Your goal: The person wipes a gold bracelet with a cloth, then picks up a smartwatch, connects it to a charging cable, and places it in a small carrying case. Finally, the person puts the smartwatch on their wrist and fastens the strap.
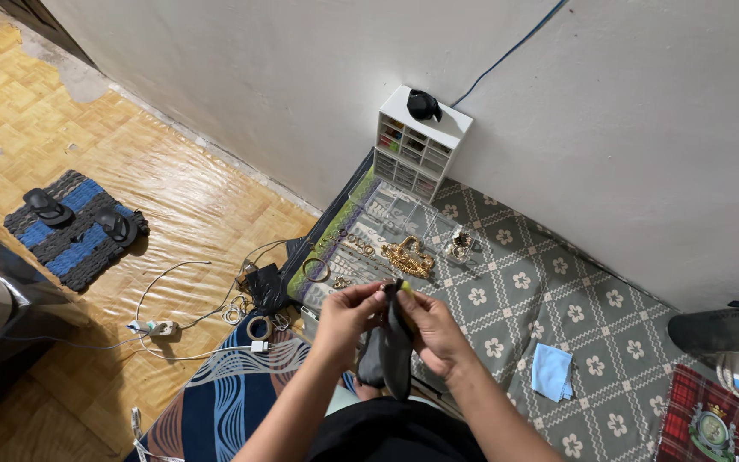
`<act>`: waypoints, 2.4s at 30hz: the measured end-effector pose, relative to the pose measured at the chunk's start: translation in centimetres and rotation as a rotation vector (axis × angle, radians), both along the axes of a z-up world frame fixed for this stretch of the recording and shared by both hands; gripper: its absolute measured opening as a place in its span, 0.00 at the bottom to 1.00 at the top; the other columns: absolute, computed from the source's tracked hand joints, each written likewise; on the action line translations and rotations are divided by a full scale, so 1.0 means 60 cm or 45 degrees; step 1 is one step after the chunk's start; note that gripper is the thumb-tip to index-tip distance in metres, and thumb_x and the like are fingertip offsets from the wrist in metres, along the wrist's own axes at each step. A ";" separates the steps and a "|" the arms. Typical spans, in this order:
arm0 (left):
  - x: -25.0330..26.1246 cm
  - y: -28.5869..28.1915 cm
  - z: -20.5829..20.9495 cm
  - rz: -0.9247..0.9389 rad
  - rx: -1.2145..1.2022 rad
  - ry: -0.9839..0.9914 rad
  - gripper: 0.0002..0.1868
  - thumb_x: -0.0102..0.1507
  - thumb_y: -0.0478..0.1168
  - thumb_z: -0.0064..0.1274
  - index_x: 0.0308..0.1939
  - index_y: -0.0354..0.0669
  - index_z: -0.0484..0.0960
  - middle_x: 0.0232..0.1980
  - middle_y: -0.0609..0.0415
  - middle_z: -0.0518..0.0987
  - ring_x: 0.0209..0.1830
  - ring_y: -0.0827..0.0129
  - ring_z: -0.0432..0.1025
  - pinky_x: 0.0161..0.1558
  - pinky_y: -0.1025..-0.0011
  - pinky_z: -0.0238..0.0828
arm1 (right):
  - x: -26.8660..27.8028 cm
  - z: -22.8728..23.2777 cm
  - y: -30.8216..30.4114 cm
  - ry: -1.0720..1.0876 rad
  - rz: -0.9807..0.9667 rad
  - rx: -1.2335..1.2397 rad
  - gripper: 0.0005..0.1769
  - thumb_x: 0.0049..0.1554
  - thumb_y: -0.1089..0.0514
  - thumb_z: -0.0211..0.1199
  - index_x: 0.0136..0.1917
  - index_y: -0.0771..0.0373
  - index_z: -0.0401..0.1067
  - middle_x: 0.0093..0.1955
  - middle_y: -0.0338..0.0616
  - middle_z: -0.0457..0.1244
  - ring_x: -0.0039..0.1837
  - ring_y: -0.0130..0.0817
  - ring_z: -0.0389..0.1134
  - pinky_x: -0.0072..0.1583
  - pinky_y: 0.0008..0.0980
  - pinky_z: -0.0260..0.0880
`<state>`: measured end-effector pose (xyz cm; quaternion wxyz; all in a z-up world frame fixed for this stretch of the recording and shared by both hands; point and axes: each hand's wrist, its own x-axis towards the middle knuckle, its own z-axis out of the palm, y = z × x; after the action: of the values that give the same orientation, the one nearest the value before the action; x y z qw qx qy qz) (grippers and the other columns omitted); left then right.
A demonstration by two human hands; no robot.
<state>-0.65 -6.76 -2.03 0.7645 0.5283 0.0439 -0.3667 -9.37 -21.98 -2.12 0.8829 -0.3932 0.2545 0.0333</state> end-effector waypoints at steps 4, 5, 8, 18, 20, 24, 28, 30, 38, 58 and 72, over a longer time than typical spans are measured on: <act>-0.016 0.008 0.004 0.027 -0.035 -0.056 0.14 0.63 0.34 0.57 0.51 0.31 0.85 0.40 0.53 0.85 0.34 0.75 0.78 0.39 0.74 0.78 | 0.007 0.010 0.032 -0.060 -0.112 -0.156 0.12 0.60 0.54 0.66 0.49 0.66 0.78 0.41 0.40 0.71 0.39 0.24 0.70 0.43 0.25 0.73; -0.016 0.009 0.006 0.024 -0.015 -0.074 0.14 0.64 0.34 0.58 0.51 0.30 0.85 0.40 0.53 0.85 0.34 0.75 0.77 0.39 0.74 0.78 | 0.008 0.013 0.039 -0.076 -0.131 -0.194 0.13 0.61 0.53 0.64 0.47 0.66 0.78 0.39 0.41 0.71 0.37 0.24 0.69 0.41 0.26 0.72; -0.020 0.017 0.005 0.034 0.017 -0.094 0.13 0.64 0.34 0.59 0.51 0.30 0.85 0.39 0.54 0.85 0.33 0.76 0.76 0.39 0.75 0.77 | 0.013 0.024 0.048 -0.062 -0.169 -0.266 0.18 0.63 0.50 0.60 0.43 0.67 0.77 0.35 0.42 0.70 0.33 0.26 0.69 0.37 0.27 0.73; -0.016 0.021 0.003 0.094 -0.056 -0.098 0.14 0.64 0.34 0.58 0.52 0.30 0.85 0.40 0.52 0.85 0.33 0.75 0.76 0.38 0.76 0.76 | 0.009 0.021 0.054 -0.111 -0.091 -0.530 0.18 0.63 0.51 0.60 0.44 0.69 0.77 0.35 0.39 0.70 0.34 0.22 0.67 0.38 0.24 0.69; -0.017 0.021 0.004 0.103 -0.046 -0.091 0.14 0.64 0.34 0.58 0.52 0.30 0.84 0.40 0.52 0.85 0.34 0.75 0.76 0.38 0.76 0.76 | 0.015 0.005 0.051 -0.105 -0.134 -0.602 0.22 0.67 0.49 0.59 0.42 0.70 0.76 0.33 0.37 0.67 0.33 0.20 0.63 0.36 0.23 0.65; -0.011 0.020 0.007 0.168 -0.115 -0.001 0.14 0.64 0.34 0.57 0.52 0.30 0.82 0.42 0.53 0.84 0.36 0.75 0.76 0.39 0.75 0.77 | 0.022 0.002 0.036 -0.104 -0.099 -0.284 0.21 0.68 0.46 0.57 0.46 0.66 0.76 0.36 0.39 0.68 0.34 0.23 0.66 0.38 0.24 0.70; 0.001 0.025 0.015 0.212 -0.204 0.251 0.16 0.62 0.33 0.56 0.54 0.40 0.77 0.41 0.52 0.83 0.35 0.71 0.77 0.37 0.72 0.77 | 0.022 0.021 0.030 0.116 -0.139 0.084 0.18 0.61 0.49 0.55 0.53 0.63 0.76 0.46 0.43 0.71 0.44 0.30 0.74 0.47 0.29 0.78; 0.000 0.026 0.015 0.175 -0.280 0.251 0.15 0.63 0.32 0.56 0.55 0.38 0.77 0.42 0.52 0.83 0.35 0.72 0.76 0.37 0.73 0.76 | 0.014 0.022 0.036 0.060 -0.103 0.156 0.15 0.61 0.52 0.60 0.56 0.62 0.74 0.48 0.44 0.70 0.46 0.31 0.73 0.48 0.31 0.77; -0.012 0.027 0.013 -0.075 0.027 0.033 0.15 0.69 0.43 0.51 0.49 0.34 0.85 0.30 0.58 0.77 0.26 0.79 0.67 0.29 0.77 0.65 | 0.016 0.016 0.055 -0.116 -0.089 0.085 0.22 0.59 0.54 0.66 0.63 0.67 0.72 0.47 0.42 0.70 0.46 0.28 0.73 0.48 0.30 0.77; -0.022 0.046 0.043 -0.306 0.316 -0.546 0.19 0.70 0.44 0.49 0.40 0.28 0.84 0.28 0.61 0.71 0.25 0.77 0.60 0.28 0.74 0.58 | 0.017 0.035 0.062 -0.156 -0.180 -0.382 0.16 0.61 0.53 0.69 0.44 0.71 0.77 0.36 0.42 0.69 0.35 0.25 0.68 0.39 0.27 0.73; -0.030 0.049 0.059 -0.308 0.223 -0.682 0.17 0.71 0.41 0.43 0.46 0.28 0.80 0.37 0.56 0.73 0.36 0.74 0.69 0.42 0.70 0.68 | 0.025 0.058 0.070 -0.157 -0.248 -0.394 0.16 0.64 0.53 0.62 0.44 0.70 0.78 0.37 0.40 0.70 0.37 0.23 0.69 0.41 0.23 0.73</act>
<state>-2.43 -3.83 1.53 0.6512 0.6715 -0.1911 -0.2976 -7.88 -17.75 1.39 0.8248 -0.4992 0.2388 -0.1159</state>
